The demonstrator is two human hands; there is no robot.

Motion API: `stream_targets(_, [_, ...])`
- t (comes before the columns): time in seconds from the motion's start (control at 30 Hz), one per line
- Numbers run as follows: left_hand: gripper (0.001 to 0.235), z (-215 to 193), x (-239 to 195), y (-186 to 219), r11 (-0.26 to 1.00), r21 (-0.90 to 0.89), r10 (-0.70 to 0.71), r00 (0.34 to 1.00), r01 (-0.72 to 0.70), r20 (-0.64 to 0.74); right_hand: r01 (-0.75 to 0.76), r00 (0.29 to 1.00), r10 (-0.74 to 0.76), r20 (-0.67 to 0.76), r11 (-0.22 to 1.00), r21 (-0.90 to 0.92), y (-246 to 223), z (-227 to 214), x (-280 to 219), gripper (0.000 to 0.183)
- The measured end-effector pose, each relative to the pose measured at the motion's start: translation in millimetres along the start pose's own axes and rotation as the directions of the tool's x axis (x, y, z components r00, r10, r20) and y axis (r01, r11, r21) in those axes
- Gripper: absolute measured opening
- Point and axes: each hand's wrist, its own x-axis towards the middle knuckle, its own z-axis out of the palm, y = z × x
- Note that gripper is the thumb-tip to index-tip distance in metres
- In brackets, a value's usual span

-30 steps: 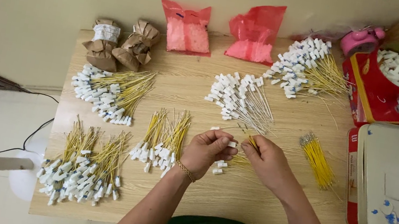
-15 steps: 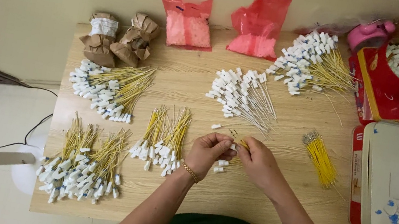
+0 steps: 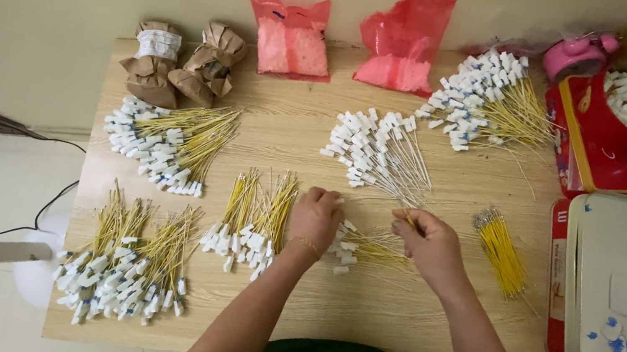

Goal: The person sits at a table and repeatedly picks up small white foam pieces and yellow sticks. They insert the foam pieces onto the sticks and place the assembled items into a pile on the table.

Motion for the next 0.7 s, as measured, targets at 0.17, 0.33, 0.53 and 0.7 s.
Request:
stream_targets(0.17, [0.021, 5, 13, -5, 0.989, 0.147, -0.03, 0.991, 0.011, 0.131, -0.016, 1.0, 0.016, -0.008, 1.0, 0.02, 2, 3, -4, 0.016])
stream_targets(0.33, [0.021, -25, 10, 5, 0.996, 0.018, -0.086, 0.972, 0.084, 0.218, 0.007, 1.0, -0.007, -0.015, 1.0, -0.003, -28, 4, -16, 0.017])
stream_targets(0.53, [0.029, -100, 1, 45, 0.665, -0.634, -0.177, 0.907, 0.396, 0.381, 0.041, 0.999, -0.041, 0.006, 0.999, 0.0, -52, 13, -24, 0.014])
stream_targets(0.7, [0.029, -127, -2, 70, 0.175, -0.846, -0.199, 0.86, 0.504, 0.471, 0.066, 0.998, -0.067, -0.013, 0.995, -0.076, -77, 19, -38, 0.014])
